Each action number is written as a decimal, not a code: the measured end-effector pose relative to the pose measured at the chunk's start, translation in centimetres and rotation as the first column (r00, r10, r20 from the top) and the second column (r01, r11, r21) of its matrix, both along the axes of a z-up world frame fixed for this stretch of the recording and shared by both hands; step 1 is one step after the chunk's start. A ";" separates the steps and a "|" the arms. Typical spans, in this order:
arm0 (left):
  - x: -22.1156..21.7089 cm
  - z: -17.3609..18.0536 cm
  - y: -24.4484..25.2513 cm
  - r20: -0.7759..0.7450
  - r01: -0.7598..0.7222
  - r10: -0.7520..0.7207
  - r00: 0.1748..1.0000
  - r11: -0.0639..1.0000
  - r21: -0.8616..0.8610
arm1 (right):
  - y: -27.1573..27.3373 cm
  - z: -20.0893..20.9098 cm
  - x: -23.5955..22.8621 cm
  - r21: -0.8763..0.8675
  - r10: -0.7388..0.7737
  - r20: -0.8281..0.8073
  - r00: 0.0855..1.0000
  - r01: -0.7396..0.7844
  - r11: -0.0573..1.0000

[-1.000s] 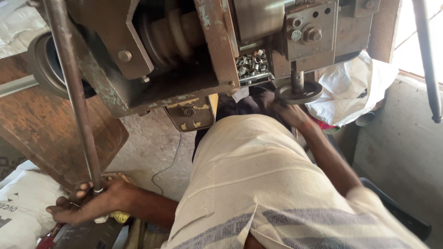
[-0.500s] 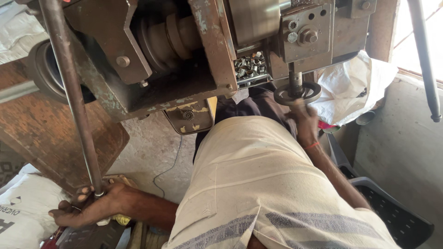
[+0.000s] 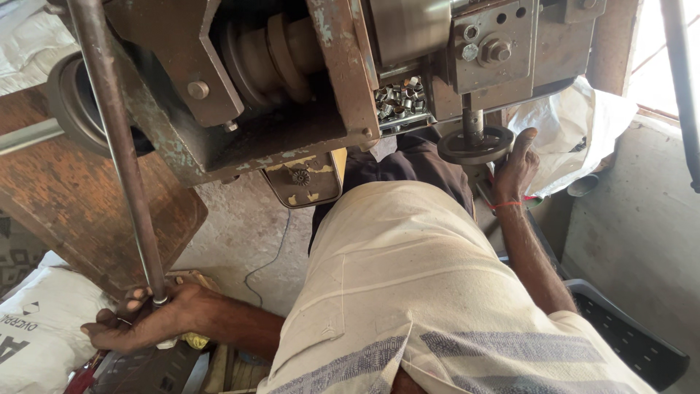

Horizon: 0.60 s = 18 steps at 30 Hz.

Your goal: The person operates a metalworking machine by turning a handwheel with the right hand while holding a long metal rod with the left hand. Small metal parts accumulate in a tray beneath the machine as the process continues.

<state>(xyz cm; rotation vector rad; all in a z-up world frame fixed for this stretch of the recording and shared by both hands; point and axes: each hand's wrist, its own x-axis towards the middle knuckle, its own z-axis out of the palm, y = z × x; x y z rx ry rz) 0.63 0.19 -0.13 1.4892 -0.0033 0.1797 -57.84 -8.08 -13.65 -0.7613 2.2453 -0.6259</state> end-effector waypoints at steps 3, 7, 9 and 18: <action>-0.1 0.3 0.0 0.006 0.008 -0.008 1.000 1.000 0.020 | -0.1 0.2 -0.2 -0.083 0.048 0.037 0.998 -0.045 0.996; -0.2 0.3 -0.3 -0.016 0.006 -0.007 1.000 1.000 -0.025 | -0.8 0.8 0.3 -0.048 0.036 0.021 0.999 -0.035 0.998; 0.0 0.2 -0.3 -0.024 0.006 -0.007 1.000 0.999 -0.040 | -1.0 1.1 0.5 -0.013 0.033 0.024 0.999 -0.033 0.999; 0.9 -0.5 0.4 -0.013 -0.007 0.006 1.000 0.995 -0.095 | -0.2 0.4 -0.3 -0.016 0.039 0.039 0.999 -0.038 0.999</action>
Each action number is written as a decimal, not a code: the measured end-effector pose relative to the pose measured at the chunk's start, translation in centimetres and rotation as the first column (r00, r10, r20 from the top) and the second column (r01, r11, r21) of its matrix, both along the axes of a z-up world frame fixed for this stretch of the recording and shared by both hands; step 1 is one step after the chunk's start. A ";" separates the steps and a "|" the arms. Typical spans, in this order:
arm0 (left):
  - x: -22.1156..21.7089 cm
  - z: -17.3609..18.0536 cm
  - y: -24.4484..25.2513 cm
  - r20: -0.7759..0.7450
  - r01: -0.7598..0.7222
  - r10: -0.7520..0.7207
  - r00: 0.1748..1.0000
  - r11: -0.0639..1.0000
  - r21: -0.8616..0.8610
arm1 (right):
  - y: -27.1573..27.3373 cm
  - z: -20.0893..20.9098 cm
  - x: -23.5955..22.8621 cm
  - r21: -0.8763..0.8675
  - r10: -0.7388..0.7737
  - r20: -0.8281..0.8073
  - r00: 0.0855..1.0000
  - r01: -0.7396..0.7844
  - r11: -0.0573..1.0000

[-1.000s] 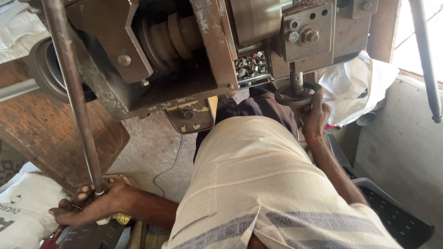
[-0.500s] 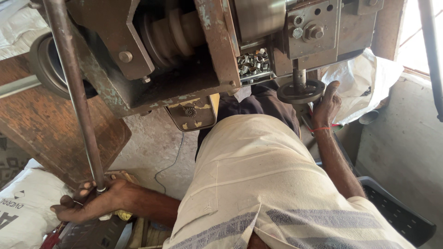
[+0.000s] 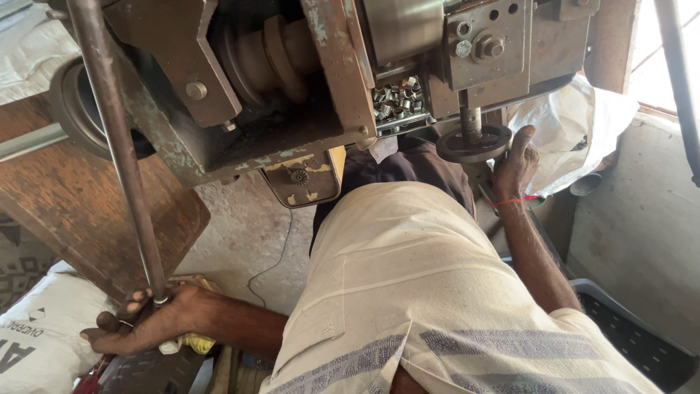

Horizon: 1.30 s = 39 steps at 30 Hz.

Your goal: The person operates a metalworking machine by turning a handwheel with the right hand while holding a long metal rod with the left hand. Small metal parts accumulate in a tray beneath the machine as the process continues.

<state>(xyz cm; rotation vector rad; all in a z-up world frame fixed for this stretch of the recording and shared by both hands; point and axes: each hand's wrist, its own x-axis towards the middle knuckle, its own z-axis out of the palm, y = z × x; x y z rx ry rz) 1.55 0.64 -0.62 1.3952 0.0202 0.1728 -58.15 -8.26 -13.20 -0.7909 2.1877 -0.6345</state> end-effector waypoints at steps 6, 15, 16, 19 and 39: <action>0.4 -0.4 0.0 0.021 0.054 -0.053 0.998 0.998 -0.033 | 0.6 -1.9 -0.7 0.053 -0.027 -0.079 0.997 0.031 0.998; -1.5 0.9 -1.7 0.033 0.103 -0.104 0.994 0.994 0.028 | 2.8 0.8 2.1 0.165 0.096 0.119 0.988 -0.116 0.980; -1.9 0.9 -1.9 0.028 0.078 -0.079 0.996 0.996 0.048 | 2.9 0.1 3.0 0.186 0.142 0.207 0.968 -0.182 0.966; -2.7 1.1 -2.5 0.000 0.096 -0.096 0.995 0.995 -0.019 | 2.0 -3.6 4.5 0.167 0.569 0.147 0.809 -0.587 0.792; -9.0 1.6 -4.7 -0.050 0.257 -0.253 0.966 0.957 0.134 | 0.0 -7.3 -1.2 0.253 0.601 0.305 0.739 -0.671 0.697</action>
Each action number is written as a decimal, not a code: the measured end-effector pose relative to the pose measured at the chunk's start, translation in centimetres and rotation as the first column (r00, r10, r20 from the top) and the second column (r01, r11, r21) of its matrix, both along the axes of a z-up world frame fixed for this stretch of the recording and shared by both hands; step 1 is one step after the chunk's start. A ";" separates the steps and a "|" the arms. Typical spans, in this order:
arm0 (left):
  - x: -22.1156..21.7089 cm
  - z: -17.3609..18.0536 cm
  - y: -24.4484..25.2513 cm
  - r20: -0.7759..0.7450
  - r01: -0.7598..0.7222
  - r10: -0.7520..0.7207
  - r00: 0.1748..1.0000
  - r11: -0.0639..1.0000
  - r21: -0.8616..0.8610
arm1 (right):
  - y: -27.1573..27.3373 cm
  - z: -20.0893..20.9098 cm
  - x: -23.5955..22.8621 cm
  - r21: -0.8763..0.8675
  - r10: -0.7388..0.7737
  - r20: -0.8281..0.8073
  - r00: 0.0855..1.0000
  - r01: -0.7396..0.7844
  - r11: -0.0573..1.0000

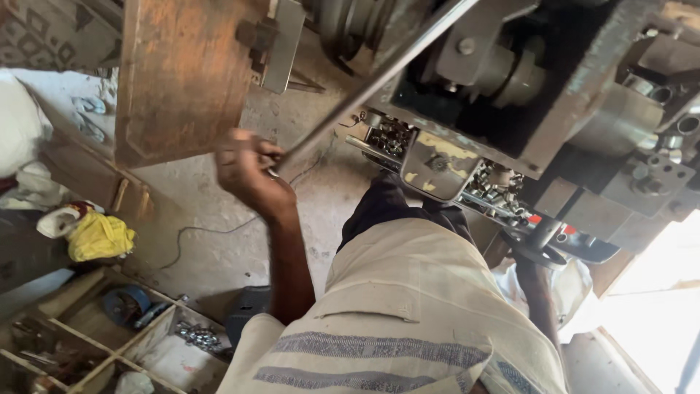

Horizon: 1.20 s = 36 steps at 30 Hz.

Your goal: The person operates a metalworking machine by turning a handwheel with the right hand while holding a long metal rod with the left hand. Small metal parts accumulate in a tray beneath the machine as the process continues.

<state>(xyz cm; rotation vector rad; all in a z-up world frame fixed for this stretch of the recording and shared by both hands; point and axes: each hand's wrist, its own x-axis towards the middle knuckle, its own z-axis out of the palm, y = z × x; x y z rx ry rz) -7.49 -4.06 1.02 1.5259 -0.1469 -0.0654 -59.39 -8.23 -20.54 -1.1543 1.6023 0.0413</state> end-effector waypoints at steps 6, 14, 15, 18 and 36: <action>-2.5 2.6 2.0 -0.098 0.625 -0.667 0.739 0.623 0.470 | -2.3 0.0 2.3 -0.010 0.047 0.008 0.999 -0.047 0.999; -1.9 7.5 1.3 -0.343 0.914 -0.884 0.318 0.190 0.358 | -2.1 -0.2 3.5 0.015 -0.083 0.075 0.994 0.082 0.996; -1.5 7.7 1.0 -0.412 0.936 -0.876 0.251 0.111 0.334 | -2.1 -0.1 3.2 -0.024 -0.032 0.030 0.999 0.033 0.999; -1.0 8.2 0.4 -0.492 0.953 -0.852 0.181 0.028 0.303 | -2.6 0.0 2.0 -0.229 0.363 -0.235 0.902 -0.415 0.881; -1.1 7.0 0.4 -0.381 0.871 -0.884 0.270 0.055 0.488 | -2.3 -1.0 1.9 -0.581 0.402 -0.508 0.762 -0.647 0.494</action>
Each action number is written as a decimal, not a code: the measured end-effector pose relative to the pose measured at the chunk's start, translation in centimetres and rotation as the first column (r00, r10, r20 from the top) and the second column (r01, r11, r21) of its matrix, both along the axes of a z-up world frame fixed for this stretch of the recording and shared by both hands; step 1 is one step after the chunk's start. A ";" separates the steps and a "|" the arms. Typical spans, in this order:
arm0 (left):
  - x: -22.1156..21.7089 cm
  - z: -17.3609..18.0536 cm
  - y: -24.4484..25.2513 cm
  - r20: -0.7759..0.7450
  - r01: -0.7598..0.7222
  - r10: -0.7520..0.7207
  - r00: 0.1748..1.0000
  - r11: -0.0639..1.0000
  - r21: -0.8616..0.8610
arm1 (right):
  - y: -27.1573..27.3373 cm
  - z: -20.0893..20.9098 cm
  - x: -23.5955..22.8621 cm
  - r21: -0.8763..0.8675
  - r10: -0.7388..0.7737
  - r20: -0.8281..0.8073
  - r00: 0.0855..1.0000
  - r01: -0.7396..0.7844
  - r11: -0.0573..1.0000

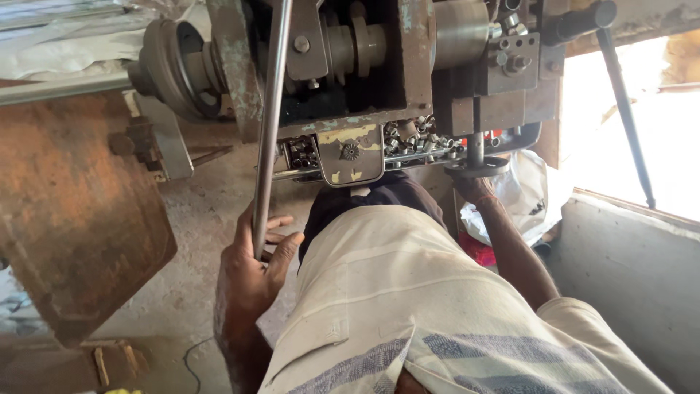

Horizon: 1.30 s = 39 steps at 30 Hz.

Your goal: The person operates a metalworking machine by turning a handwheel with the right hand while holding a long metal rod with the left hand. Small metal parts accumulate in a tray beneath the machine as the process continues.

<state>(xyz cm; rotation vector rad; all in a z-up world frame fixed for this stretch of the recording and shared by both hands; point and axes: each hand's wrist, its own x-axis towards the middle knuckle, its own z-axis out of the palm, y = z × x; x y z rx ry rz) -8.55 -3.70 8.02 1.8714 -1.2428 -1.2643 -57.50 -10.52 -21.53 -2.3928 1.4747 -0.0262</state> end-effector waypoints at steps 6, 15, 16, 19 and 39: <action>-0.2 -0.3 0.2 0.156 -0.064 0.058 0.986 0.997 0.031 | 0.7 -1.6 -1.0 0.216 -0.025 0.099 0.995 0.003 0.976; -3.8 1.4 0.3 0.696 -0.045 0.146 0.703 0.986 -0.161 | 0.0 -0.8 -1.0 0.368 -0.142 0.113 0.983 0.091 0.925; -4.2 1.4 0.1 0.690 -0.032 0.171 0.703 0.977 -0.209 | -0.1 -0.6 -1.3 0.397 -0.188 0.165 0.968 0.109 0.911; -5.0 1.6 -0.1 0.660 -0.021 0.248 0.709 0.943 -0.333 | -0.2 0.1 -1.9 0.348 -0.097 0.148 0.984 0.040 0.937; -11.5 1.8 -0.3 0.382 -0.187 0.235 0.894 0.970 -0.157 | -6.7 14.1 -8.2 0.159 0.220 -0.309 0.925 -0.178 0.971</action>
